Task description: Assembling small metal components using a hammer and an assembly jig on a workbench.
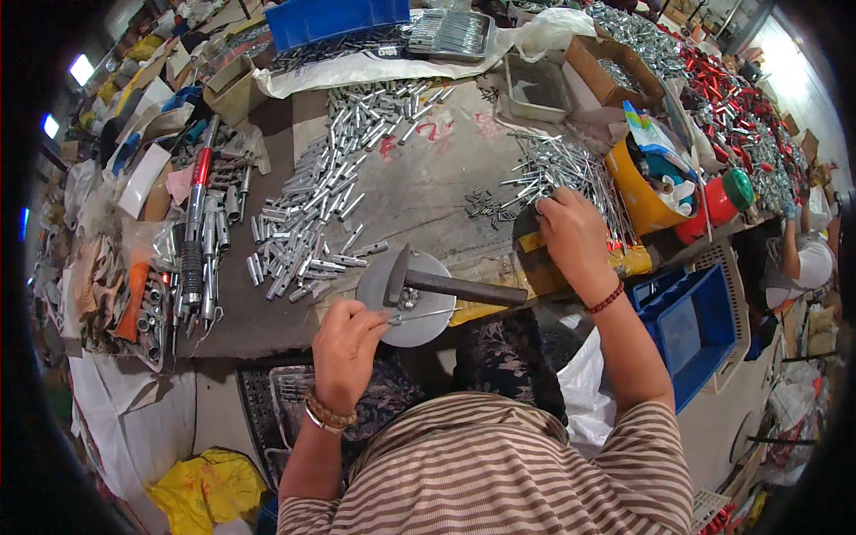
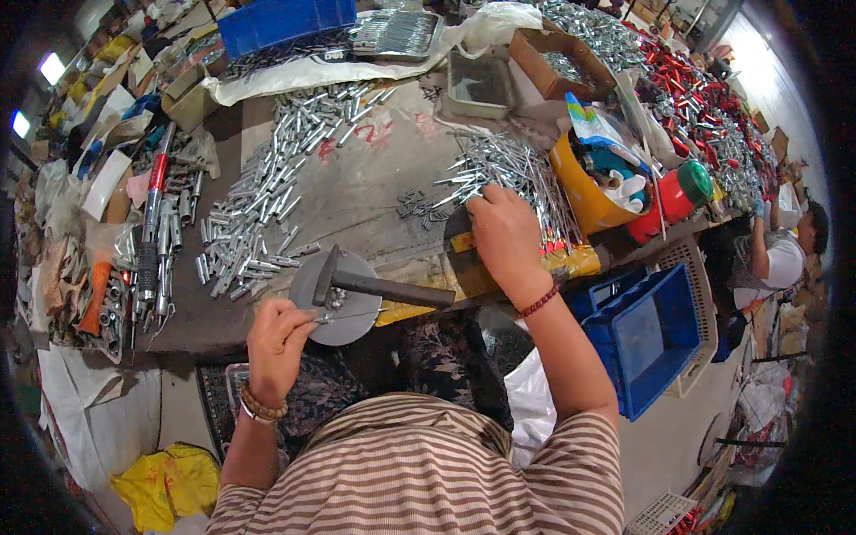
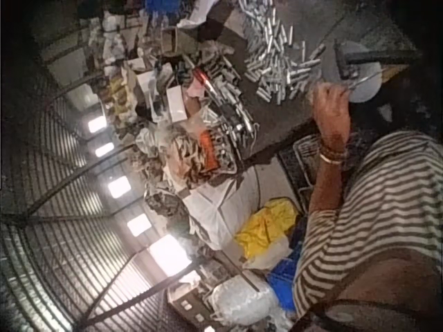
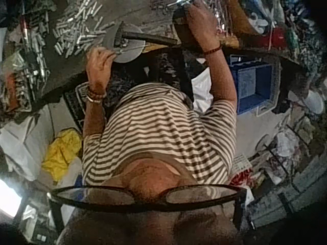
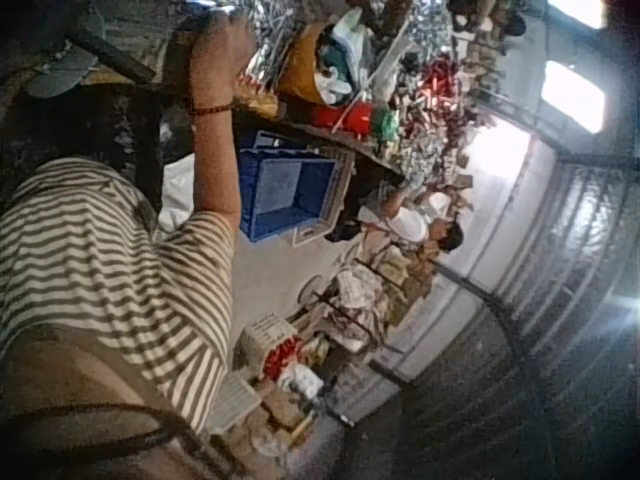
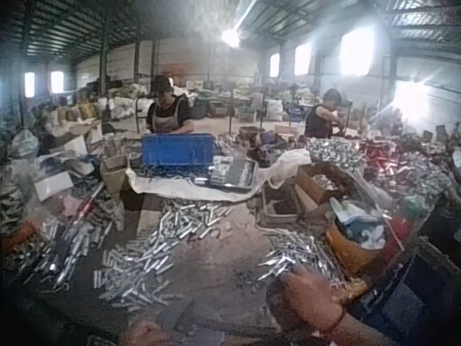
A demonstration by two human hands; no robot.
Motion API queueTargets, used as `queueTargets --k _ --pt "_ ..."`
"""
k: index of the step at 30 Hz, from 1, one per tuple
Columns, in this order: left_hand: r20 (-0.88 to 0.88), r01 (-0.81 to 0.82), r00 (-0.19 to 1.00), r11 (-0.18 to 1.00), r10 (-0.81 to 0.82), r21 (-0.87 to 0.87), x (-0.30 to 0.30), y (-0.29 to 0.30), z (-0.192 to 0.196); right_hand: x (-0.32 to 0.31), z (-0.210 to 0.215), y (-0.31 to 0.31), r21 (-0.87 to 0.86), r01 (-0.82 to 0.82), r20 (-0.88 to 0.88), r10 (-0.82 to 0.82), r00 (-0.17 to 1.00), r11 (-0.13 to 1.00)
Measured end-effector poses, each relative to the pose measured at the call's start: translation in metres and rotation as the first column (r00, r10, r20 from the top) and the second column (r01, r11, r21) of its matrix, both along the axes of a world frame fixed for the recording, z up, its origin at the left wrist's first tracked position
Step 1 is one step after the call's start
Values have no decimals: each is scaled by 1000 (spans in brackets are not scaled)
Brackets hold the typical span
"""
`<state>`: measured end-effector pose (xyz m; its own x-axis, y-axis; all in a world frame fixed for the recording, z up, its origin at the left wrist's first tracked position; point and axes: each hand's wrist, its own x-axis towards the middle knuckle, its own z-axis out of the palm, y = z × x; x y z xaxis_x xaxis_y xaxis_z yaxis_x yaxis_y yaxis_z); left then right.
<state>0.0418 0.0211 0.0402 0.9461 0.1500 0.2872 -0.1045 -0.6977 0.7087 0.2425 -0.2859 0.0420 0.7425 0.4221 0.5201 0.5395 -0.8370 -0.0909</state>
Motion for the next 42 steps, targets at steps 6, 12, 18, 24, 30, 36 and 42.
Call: queueTargets --k 6,12,18,24,30,36,42 --pt "54 16 998 998 -19 68 1 2 -4 16 -3 -2 -118 -118 -41 114 993 986" --pt "75 23 997 994 -32 110 1 0 -2 -44 32 53 279 -341 -211 404 890 898" --pt "87 12 996 994 -21 108 0 1 -5 -90 25 108 310 -581 -198 648 735 753" --pt "141 4 990 993 -21 115 -1 2 -9 -95 20 120 279 -607 -269 667 695 745" --pt "125 5 992 994 -19 110 -2 3 -11 -95 26 124 173 -646 -257 667 699 744" --pt "144 10 989 992 -28 127 -1 5 -12 -98 43 132 -78 -695 -234 665 710 715" --pt "121 2 993 994 -15 108 -1 3 -10 -98 37 122 21 -634 -299 610 734 773"
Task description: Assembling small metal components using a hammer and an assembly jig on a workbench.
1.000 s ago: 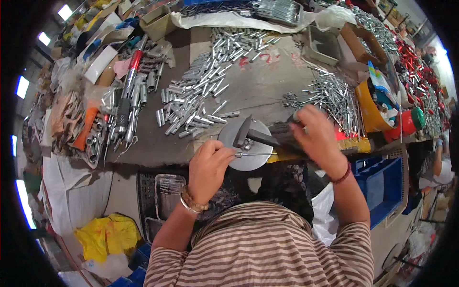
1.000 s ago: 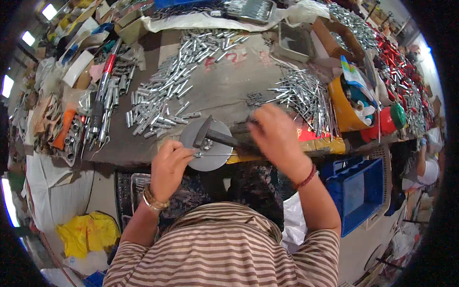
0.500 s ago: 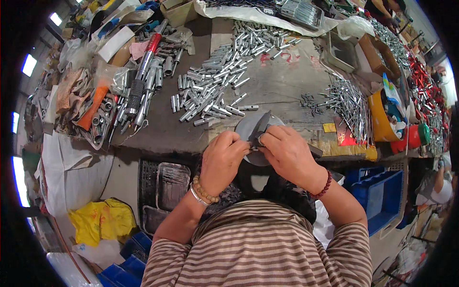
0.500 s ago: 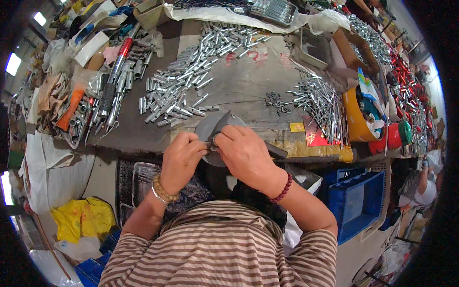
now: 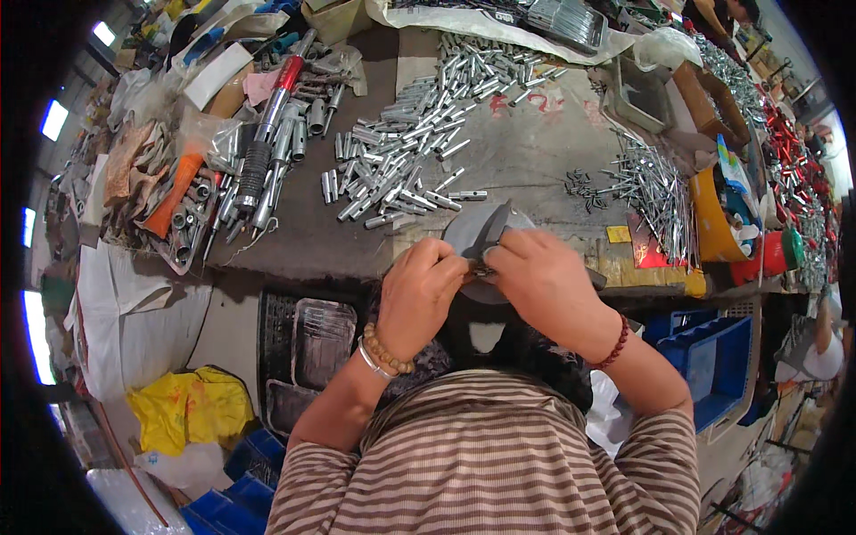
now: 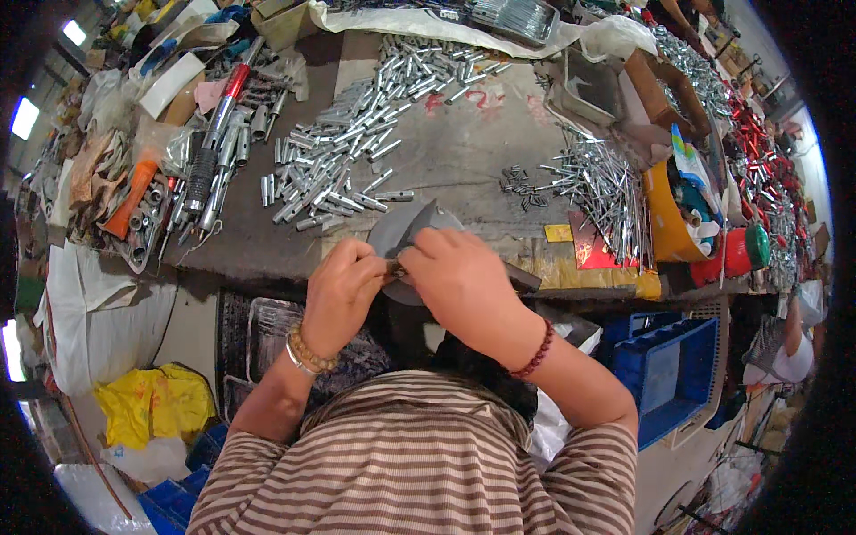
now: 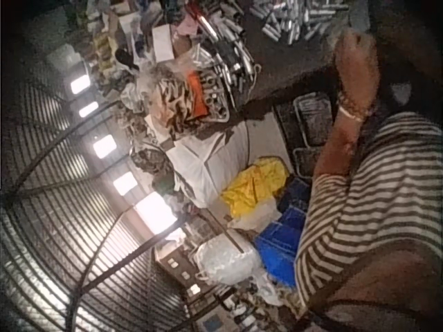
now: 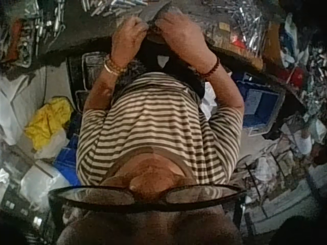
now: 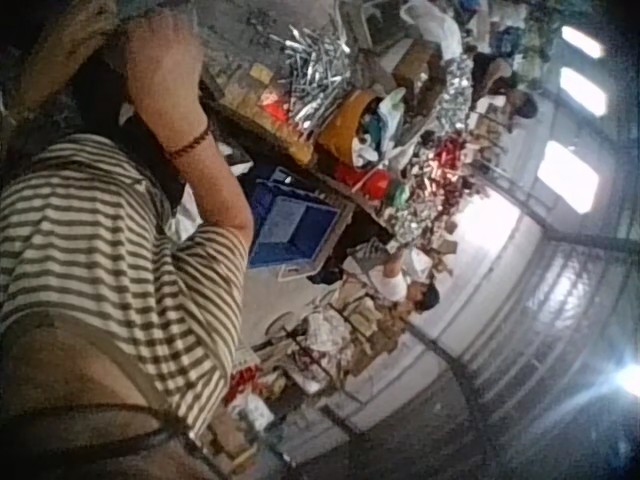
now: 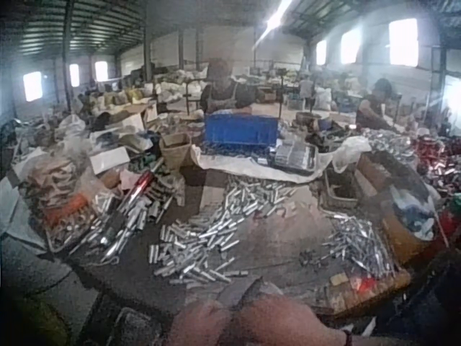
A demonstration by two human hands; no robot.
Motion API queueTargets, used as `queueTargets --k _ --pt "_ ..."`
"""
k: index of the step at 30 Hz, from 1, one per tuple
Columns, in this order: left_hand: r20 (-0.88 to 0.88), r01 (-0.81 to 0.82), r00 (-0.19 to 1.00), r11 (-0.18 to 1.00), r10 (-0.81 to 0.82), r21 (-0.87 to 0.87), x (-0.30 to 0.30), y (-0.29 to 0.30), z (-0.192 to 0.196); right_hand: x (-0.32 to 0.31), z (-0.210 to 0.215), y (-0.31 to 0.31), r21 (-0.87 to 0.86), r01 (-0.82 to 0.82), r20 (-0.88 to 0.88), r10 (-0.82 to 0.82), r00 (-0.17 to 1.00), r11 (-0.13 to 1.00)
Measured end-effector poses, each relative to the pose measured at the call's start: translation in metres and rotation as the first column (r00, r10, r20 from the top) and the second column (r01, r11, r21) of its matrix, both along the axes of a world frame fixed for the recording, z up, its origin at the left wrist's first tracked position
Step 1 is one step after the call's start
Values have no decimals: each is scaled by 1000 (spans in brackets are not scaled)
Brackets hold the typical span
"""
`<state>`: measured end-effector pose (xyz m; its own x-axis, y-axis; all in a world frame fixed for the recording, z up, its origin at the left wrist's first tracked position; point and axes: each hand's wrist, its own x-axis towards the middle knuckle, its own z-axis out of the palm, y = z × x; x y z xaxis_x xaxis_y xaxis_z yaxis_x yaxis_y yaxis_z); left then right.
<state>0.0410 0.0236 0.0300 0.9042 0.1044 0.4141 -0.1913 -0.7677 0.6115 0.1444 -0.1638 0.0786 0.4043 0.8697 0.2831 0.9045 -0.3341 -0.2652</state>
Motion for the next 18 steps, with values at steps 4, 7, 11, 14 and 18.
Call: queueTargets --k 4,7,11,14,18 --pt "-9 5 1000 1000 -5 -21 0 -1 3 6 2 -26 88 303 53 -308 950 949" --pt "9 7 1000 1000 -6 -30 0 0 1 8 -12 -44 2 316 -14 -316 949 949" --pt "1 15 1000 999 -15 -46 1 1 2 -10 -7 -48 149 386 -230 -348 909 910" --pt "-5 16 1000 999 -16 -44 1 3 -1 -26 -5 -52 389 306 -119 -282 952 869" --pt "-3 37 999 998 -37 -53 2 3 1 -37 -27 -61 428 247 -20 -264 964 869"
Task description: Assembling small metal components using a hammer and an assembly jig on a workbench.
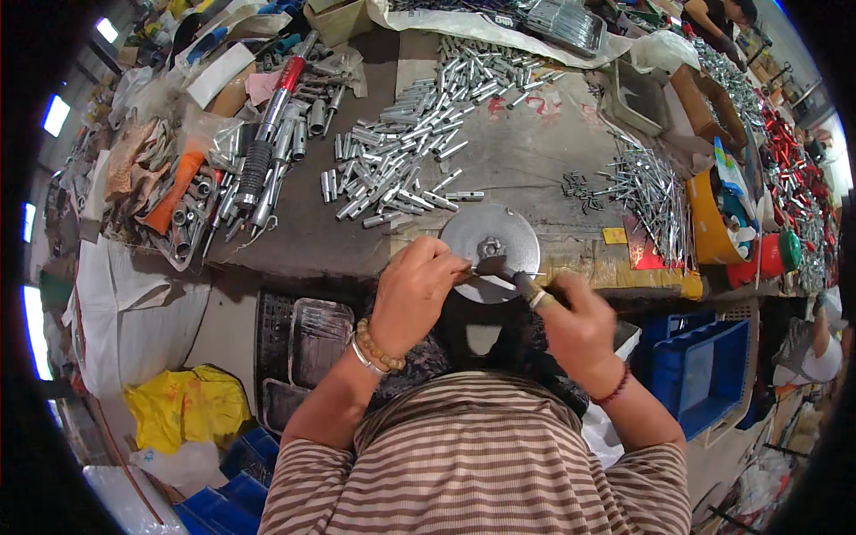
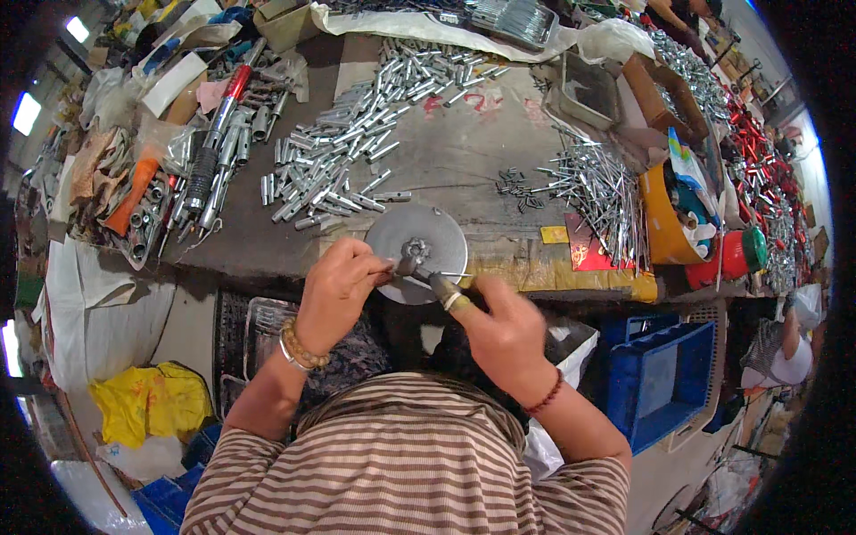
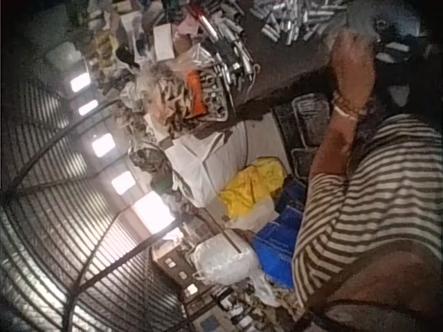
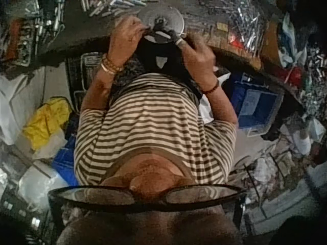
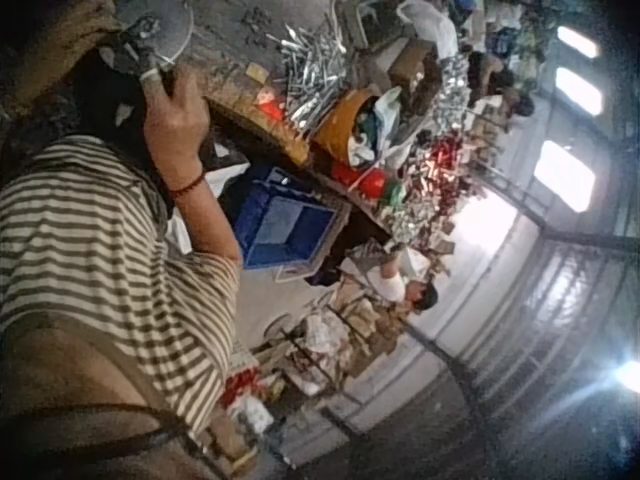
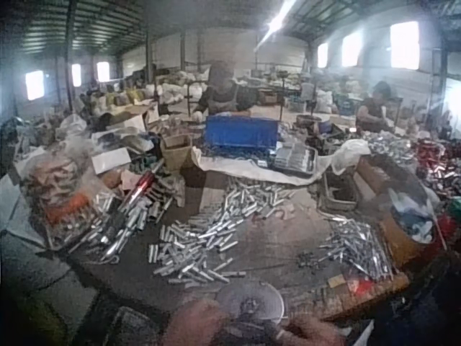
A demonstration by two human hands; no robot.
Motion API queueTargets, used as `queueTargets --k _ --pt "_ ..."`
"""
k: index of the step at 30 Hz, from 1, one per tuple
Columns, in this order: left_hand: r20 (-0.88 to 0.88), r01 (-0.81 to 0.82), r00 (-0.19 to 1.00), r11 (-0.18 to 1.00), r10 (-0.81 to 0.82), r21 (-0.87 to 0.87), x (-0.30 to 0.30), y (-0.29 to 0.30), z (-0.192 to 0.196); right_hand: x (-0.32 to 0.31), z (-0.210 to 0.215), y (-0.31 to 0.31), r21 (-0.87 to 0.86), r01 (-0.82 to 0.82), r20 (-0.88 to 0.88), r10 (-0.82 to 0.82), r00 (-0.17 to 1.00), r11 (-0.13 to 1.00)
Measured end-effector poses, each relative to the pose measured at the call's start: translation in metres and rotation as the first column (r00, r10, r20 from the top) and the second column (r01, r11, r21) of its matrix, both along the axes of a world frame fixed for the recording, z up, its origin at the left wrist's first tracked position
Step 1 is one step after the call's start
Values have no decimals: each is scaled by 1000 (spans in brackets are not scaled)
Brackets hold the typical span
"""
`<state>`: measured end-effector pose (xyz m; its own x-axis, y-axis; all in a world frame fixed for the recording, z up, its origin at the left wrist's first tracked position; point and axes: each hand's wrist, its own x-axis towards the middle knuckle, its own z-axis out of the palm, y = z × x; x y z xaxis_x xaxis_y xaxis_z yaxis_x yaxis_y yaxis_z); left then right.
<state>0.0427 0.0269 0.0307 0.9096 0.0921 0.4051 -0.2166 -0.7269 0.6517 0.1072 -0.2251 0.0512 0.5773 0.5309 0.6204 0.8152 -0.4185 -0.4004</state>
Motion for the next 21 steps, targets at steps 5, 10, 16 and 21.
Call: queueTargets --k 5,10,16,21 --pt "-10 -16 1000 999 16 28 -3 0 3 7 2 6 -153 18 -48 -26 998 988" --pt "-53 23 998 1000 -23 -2 -5 4 4 28 10 14 -177 -3 -208 -35 978 984" --pt "-49 6 999 999 -8 -34 -7 4 3 3 15 26 -347 -8 40 23 999 938" --pt "-3 -74 997 992 74 -98 -13 -2 -5 -19 7 24 -309 -85 -375 -39 926 947"
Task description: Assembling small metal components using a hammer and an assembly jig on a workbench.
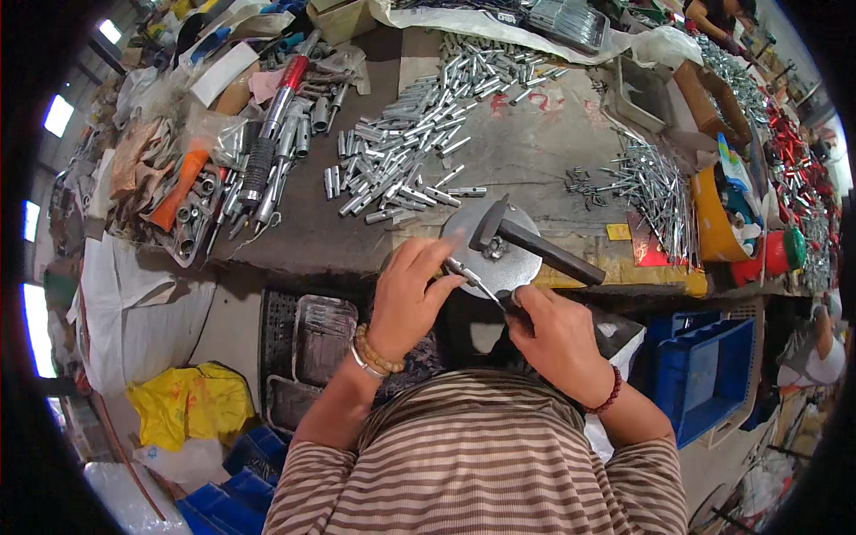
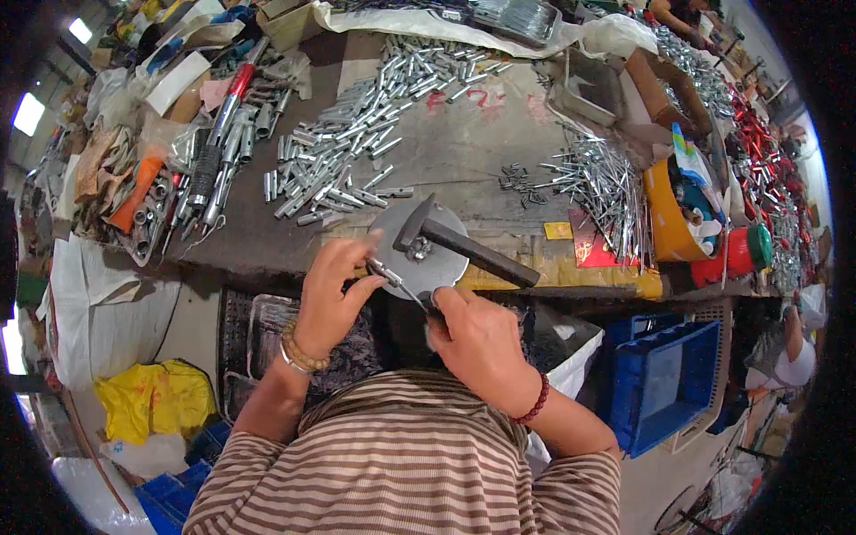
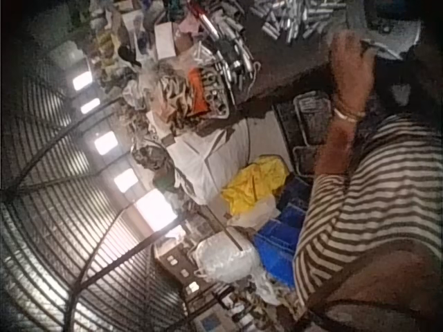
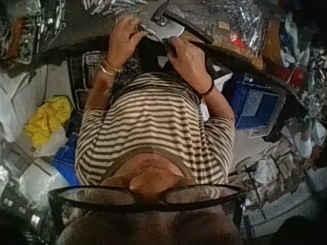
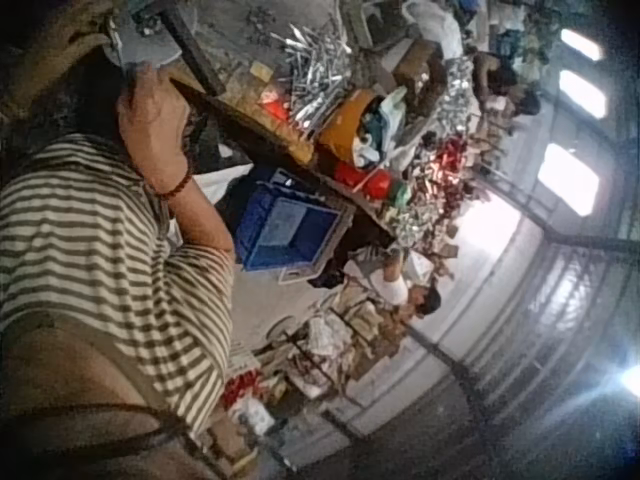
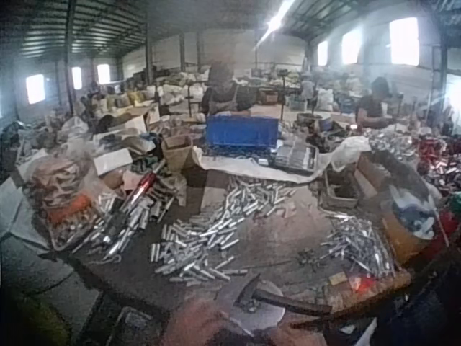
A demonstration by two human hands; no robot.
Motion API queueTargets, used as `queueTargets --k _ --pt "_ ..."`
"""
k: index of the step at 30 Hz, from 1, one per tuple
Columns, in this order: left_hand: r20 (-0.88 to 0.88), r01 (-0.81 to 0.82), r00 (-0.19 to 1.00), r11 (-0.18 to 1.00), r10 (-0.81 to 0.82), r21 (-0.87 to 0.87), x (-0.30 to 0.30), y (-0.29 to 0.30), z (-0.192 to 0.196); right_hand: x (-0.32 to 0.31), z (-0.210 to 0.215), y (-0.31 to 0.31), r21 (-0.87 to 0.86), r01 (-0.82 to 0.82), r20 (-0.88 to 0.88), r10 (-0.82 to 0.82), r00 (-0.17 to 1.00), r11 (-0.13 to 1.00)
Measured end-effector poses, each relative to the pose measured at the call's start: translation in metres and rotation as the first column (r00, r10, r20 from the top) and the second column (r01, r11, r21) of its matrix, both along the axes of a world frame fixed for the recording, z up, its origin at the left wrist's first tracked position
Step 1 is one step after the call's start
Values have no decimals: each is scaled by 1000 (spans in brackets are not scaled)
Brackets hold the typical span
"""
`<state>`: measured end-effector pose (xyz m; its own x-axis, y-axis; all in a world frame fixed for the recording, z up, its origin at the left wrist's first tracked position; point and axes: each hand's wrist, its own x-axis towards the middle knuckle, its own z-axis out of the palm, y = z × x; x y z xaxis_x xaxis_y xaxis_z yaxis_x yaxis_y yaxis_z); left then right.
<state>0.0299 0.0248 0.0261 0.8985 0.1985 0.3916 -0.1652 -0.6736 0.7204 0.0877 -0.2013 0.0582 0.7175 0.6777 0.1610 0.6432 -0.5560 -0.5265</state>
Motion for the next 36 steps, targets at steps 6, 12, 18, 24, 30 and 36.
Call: queueTargets --k 6,12,18,24,30,36 --pt "-133 -124 989 856 65 -502 -29 -31 -16 -11 3 5 92 94 -531 -31 847 991" --pt "-225 -143 972 577 -73 -804 -33 -32 -17 -26 -5 13 135 155 -637 -34 770 979" --pt "-196 -147 979 450 -63 -881 -45 -22 -16 -36 -17 27 169 48 -530 50 846 984" --pt "-253 -323 945 458 209 -828 -77 33 -28 -12 -18 11 324 347 -662 -51 748 880" --pt "-548 -747 629 235 551 -621 -188 127 -185 21 -23 6 378 387 -661 -47 749 841" --pt "-667 -618 682 -252 300 -745 -281 174 -321 20 -33 8 400 388 -639 -51 767 830"
